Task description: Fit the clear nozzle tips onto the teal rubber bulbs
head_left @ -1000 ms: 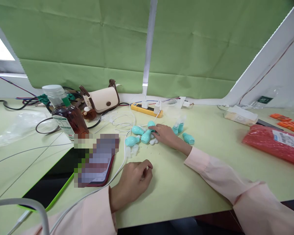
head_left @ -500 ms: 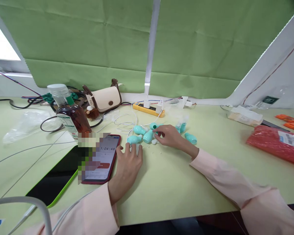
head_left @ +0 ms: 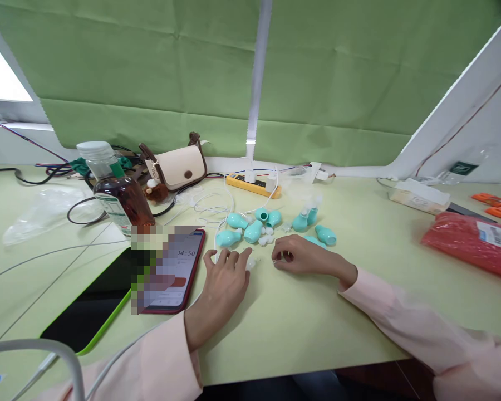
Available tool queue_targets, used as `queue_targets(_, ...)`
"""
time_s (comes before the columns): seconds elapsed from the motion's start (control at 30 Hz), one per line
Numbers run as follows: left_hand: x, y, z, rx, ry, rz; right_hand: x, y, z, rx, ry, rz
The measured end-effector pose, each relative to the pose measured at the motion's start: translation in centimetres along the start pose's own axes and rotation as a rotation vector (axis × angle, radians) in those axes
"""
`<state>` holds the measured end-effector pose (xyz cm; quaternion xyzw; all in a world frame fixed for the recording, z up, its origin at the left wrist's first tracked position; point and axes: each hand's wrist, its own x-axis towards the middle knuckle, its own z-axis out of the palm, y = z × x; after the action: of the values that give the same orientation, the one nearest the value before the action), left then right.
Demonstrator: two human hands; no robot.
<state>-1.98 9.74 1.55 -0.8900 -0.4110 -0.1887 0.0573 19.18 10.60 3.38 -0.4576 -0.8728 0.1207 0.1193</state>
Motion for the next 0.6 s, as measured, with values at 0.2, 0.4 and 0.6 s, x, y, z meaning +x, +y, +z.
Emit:
queue_targets(0.2, -0.1, -0.3, 0.3, -0.338, 0.003, -0.052, 0.4, -0.2, 1.8, -0.008, 0.18, 0.039)
queue_targets(0.4, 0.2, 0.2, -1.1, -0.69, 0.051, -0.181, 1.1, -0.4, 2.6, -0.009, 0.184, -0.02)
queue_targets(0.6, 0.3, 0.1, -0.8, -0.904, -0.04, -0.365, 1.0, -1.0, 2.5, 0.257, 0.36, -0.049)
